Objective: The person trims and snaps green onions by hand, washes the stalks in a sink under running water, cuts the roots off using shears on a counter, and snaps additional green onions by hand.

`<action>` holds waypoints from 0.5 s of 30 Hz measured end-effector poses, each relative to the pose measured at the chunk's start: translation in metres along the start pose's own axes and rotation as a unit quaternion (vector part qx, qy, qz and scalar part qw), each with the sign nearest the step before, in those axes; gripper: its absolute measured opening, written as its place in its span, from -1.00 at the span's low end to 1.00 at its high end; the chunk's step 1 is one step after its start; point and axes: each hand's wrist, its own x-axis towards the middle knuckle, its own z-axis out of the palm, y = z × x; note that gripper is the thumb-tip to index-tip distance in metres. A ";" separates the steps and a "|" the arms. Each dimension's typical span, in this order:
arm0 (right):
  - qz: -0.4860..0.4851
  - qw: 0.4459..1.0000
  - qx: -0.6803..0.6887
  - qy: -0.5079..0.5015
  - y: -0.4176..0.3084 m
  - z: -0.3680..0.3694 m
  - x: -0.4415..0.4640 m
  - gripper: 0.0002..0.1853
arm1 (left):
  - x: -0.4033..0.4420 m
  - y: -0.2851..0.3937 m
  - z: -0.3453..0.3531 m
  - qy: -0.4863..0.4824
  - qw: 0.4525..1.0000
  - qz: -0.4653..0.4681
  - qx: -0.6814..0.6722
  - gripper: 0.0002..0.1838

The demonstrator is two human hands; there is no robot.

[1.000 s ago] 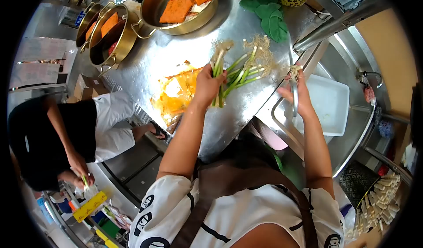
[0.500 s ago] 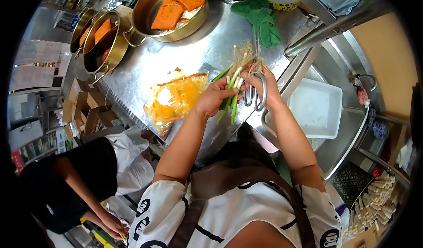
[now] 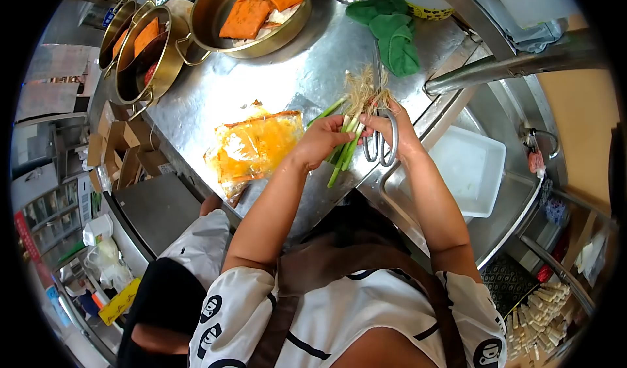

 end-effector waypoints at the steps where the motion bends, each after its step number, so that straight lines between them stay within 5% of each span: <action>1: 0.004 1.000 -0.004 -0.002 -0.001 0.000 0.001 -0.62 | 0.003 -0.003 -0.004 -0.002 1.000 0.002 -0.003 -0.64; 7: 0.023 0.999 -0.035 -0.027 0.009 -0.007 0.014 -0.59 | 0.003 0.001 -0.006 -0.018 0.996 0.020 0.091 -0.70; 10: -0.001 1.000 -0.006 -0.023 0.009 -0.005 0.012 -0.61 | 0.004 0.003 -0.009 -0.007 0.997 -0.043 -0.067 -0.74; 15: 0.007 0.998 -0.063 0.012 0.008 0.003 0.005 -0.64 | 0.012 -0.003 -0.008 0.052 0.997 -0.038 0.039 -0.73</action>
